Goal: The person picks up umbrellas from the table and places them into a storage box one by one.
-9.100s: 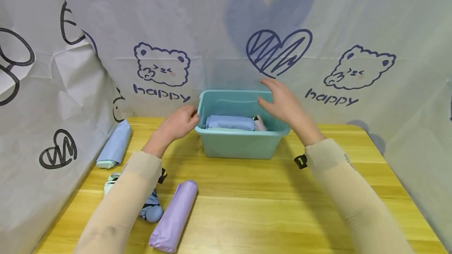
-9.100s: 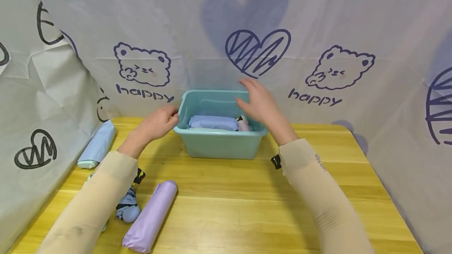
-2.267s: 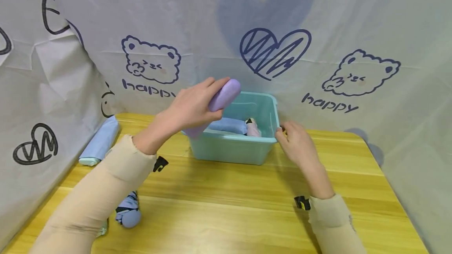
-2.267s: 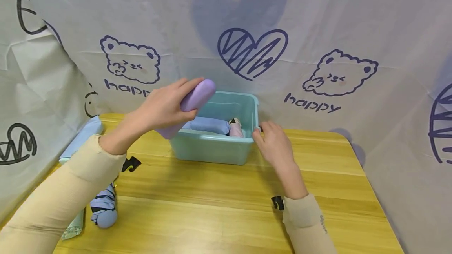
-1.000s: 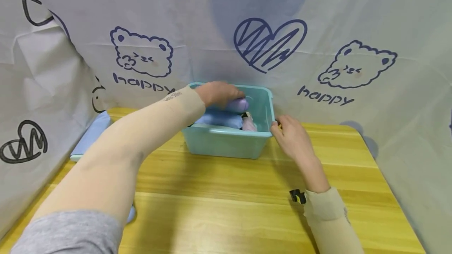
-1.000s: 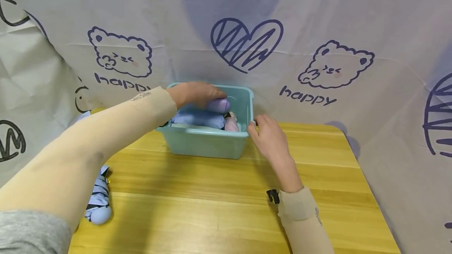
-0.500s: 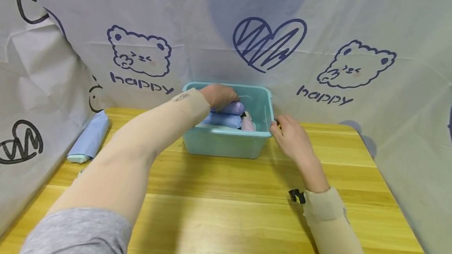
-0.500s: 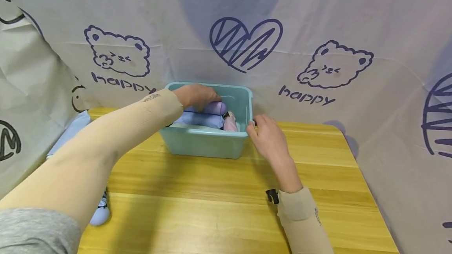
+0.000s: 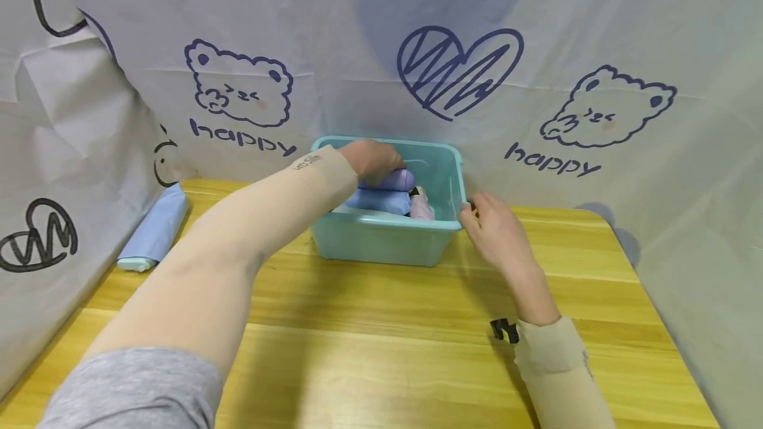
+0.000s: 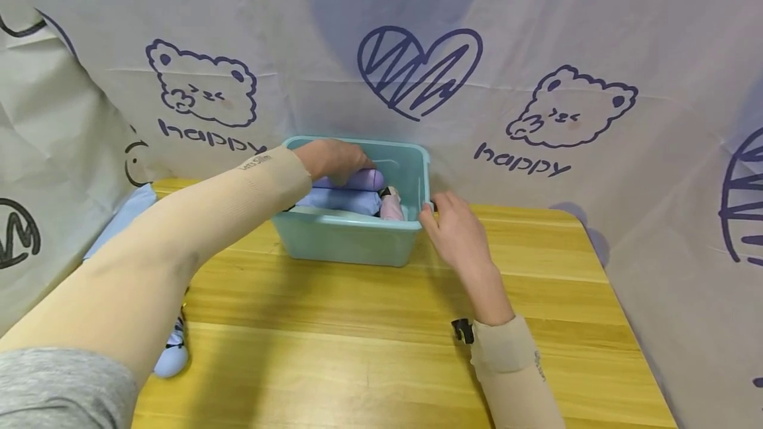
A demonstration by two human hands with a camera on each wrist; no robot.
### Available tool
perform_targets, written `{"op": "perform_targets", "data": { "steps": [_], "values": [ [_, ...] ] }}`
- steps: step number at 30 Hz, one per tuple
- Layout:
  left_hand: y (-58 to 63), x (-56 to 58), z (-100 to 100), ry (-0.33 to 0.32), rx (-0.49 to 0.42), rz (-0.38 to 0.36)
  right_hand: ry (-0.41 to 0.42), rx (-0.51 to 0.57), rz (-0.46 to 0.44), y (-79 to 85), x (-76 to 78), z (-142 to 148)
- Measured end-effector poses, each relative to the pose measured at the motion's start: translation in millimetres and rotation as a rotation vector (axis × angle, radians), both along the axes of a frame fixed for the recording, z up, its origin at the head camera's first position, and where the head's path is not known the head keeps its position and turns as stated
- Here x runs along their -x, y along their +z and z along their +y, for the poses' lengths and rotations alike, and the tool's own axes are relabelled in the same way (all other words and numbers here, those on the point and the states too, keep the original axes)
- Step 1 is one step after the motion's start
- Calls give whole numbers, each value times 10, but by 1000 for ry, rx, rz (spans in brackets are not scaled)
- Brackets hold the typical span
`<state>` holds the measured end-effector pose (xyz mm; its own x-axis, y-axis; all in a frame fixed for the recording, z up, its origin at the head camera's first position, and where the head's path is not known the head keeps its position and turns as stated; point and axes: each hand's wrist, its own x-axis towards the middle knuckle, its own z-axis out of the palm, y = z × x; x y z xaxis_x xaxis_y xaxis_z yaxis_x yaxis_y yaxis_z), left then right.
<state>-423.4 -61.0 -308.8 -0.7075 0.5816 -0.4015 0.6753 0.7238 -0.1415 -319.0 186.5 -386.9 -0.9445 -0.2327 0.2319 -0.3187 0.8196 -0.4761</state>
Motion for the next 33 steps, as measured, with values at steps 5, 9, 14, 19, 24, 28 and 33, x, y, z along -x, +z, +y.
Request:
{"op": "perform_targets", "data": {
  "steps": [5,9,14,19,24,28,33],
  "values": [
    [6,11,4,30,-42,8,5,3,2,13,9,14],
    [15,-21,28,6,-60,94,3,2,0,21,16,22],
    [10,-53,86,20,-29,185,3,-2,1,30,18,20],
    [-6,-34,93,56,-27,164,4,-2,-4,31,19,7],
    [-7,-7,30,74,-48,98,3,7,-10,28,23,-8],
    [14,-29,-27,84,-68,35,-2,6,-16,26,13,-10],
    [44,-76,-74,117,-72,-32,-2,8,-13,16,6,-5]
  ]
}}
